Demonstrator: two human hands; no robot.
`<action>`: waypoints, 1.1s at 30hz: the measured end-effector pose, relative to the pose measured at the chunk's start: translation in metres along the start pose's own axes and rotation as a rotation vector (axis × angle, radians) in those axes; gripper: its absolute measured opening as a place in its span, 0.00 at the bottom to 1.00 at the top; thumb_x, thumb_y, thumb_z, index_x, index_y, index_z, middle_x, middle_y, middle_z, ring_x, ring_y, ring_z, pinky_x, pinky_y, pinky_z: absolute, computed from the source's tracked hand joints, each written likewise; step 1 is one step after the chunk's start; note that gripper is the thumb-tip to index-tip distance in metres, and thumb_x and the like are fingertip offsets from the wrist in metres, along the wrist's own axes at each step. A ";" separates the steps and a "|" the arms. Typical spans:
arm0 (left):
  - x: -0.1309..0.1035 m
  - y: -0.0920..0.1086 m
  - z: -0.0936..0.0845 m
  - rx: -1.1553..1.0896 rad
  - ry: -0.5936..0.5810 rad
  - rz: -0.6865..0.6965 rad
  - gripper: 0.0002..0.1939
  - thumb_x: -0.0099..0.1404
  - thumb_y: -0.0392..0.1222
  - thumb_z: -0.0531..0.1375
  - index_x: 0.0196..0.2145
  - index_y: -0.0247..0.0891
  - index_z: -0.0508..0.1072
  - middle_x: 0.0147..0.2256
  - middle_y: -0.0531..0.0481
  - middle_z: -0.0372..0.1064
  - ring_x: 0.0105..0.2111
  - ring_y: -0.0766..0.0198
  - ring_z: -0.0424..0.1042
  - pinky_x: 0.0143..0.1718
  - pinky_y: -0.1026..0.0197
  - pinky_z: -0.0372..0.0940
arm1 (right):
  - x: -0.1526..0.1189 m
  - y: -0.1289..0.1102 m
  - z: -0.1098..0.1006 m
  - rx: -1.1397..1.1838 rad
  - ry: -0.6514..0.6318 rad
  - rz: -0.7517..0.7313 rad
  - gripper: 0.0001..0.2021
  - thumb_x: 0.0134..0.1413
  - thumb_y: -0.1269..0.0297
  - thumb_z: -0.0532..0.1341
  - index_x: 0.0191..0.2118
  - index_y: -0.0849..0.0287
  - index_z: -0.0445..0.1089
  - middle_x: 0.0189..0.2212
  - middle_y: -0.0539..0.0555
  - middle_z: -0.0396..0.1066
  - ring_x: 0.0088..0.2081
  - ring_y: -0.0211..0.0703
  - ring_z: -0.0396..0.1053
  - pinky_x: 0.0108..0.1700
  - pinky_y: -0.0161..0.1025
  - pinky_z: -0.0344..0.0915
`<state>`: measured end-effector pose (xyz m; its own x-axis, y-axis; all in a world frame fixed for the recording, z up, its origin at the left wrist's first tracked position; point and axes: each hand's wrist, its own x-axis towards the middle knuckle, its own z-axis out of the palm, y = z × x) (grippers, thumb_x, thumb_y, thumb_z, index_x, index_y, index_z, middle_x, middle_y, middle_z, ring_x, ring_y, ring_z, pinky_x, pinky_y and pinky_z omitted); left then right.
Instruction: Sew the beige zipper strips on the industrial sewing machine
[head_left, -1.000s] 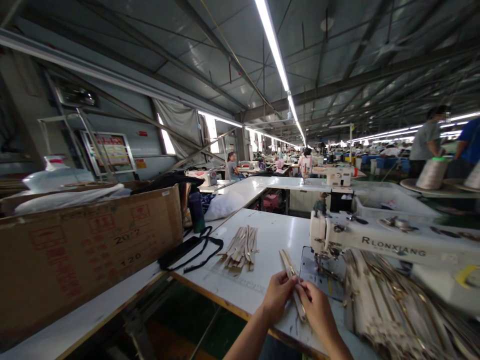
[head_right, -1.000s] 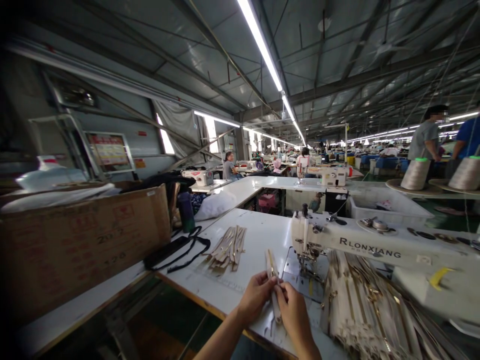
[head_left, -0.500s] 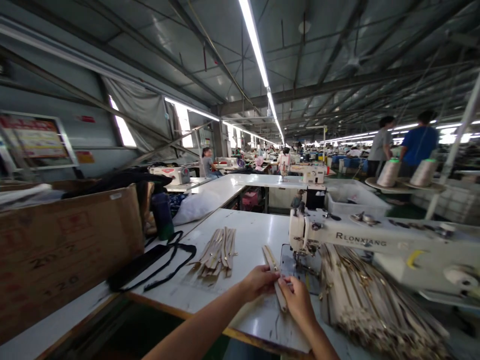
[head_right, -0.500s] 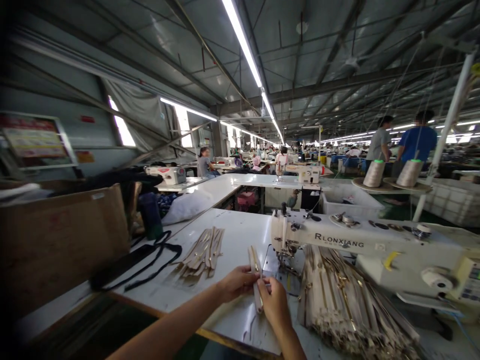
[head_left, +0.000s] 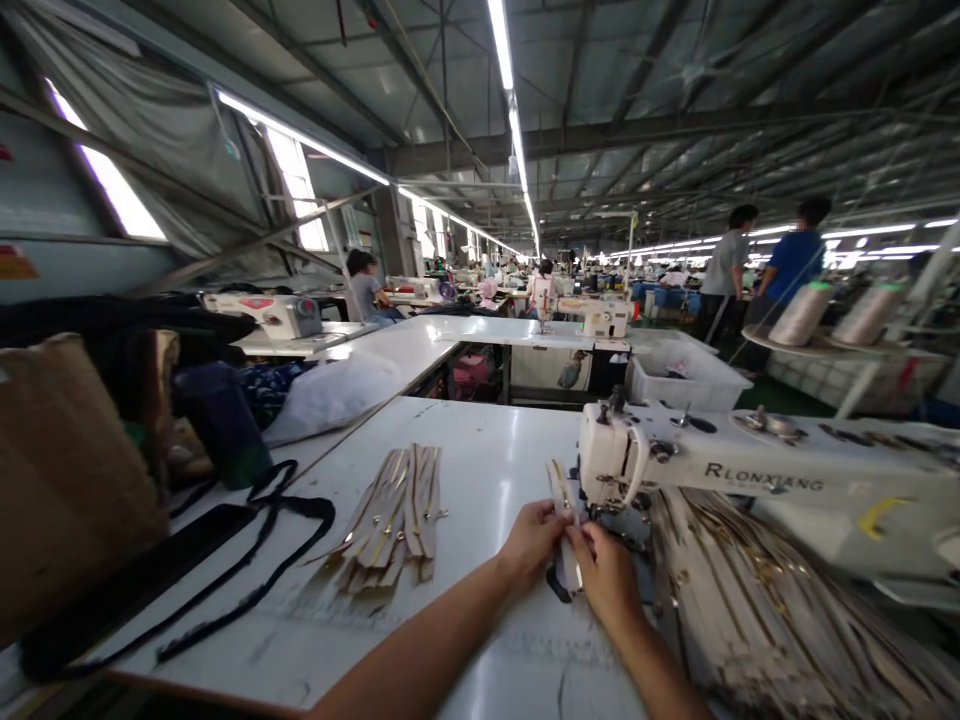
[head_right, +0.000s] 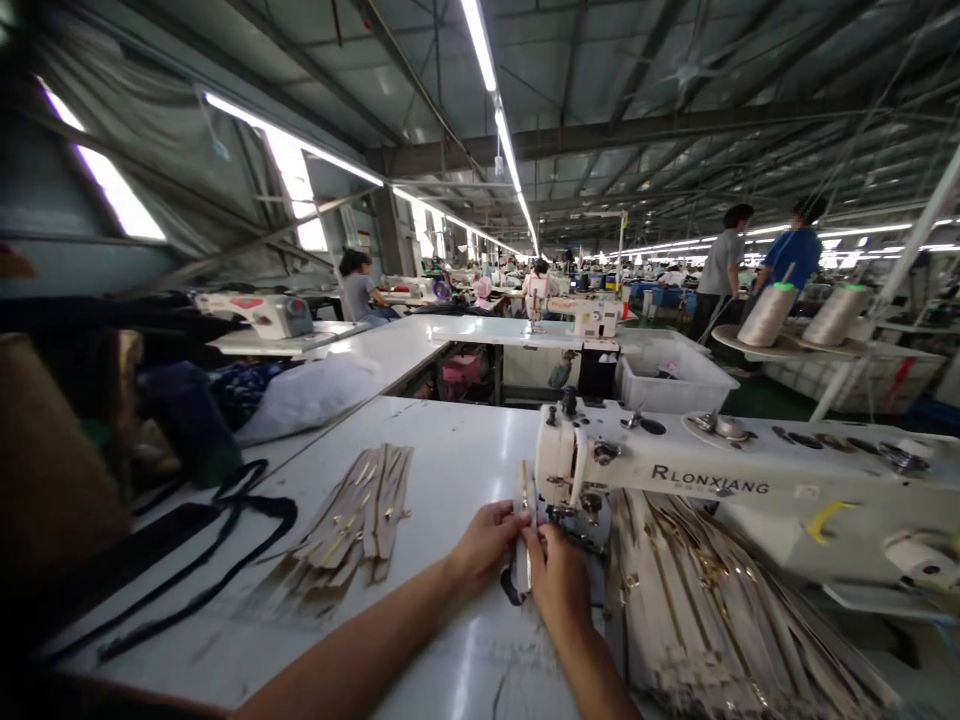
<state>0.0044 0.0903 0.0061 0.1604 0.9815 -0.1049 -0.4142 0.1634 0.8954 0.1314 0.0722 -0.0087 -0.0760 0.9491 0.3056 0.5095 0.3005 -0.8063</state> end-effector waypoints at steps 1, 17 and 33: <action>-0.001 -0.001 0.000 -0.019 0.011 0.014 0.22 0.46 0.50 0.71 0.32 0.30 0.75 0.29 0.42 0.75 0.28 0.59 0.74 0.33 0.60 0.67 | -0.001 -0.001 0.001 0.004 -0.007 0.001 0.23 0.60 0.43 0.48 0.31 0.57 0.68 0.26 0.58 0.75 0.28 0.47 0.73 0.30 0.35 0.60; 0.002 -0.003 -0.003 -0.135 0.187 0.041 0.15 0.55 0.47 0.68 0.27 0.29 0.73 0.26 0.43 0.73 0.27 0.61 0.74 0.34 0.59 0.68 | -0.020 -0.019 0.003 0.049 -0.031 -0.026 0.21 0.59 0.46 0.50 0.24 0.55 0.60 0.15 0.47 0.62 0.18 0.36 0.59 0.22 0.33 0.48; 0.026 0.016 -0.031 -0.196 0.470 0.180 0.09 0.63 0.37 0.62 0.28 0.31 0.69 0.24 0.48 0.71 0.26 0.66 0.74 0.39 0.59 0.72 | -0.038 -0.026 0.007 -0.021 -0.228 -0.129 0.19 0.62 0.51 0.49 0.23 0.55 0.59 0.14 0.45 0.59 0.17 0.34 0.55 0.22 0.34 0.46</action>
<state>-0.0255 0.1217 0.0041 -0.3284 0.9273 -0.1795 -0.5645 -0.0404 0.8244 0.1151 0.0293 -0.0027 -0.3314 0.9006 0.2814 0.5006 0.4206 -0.7566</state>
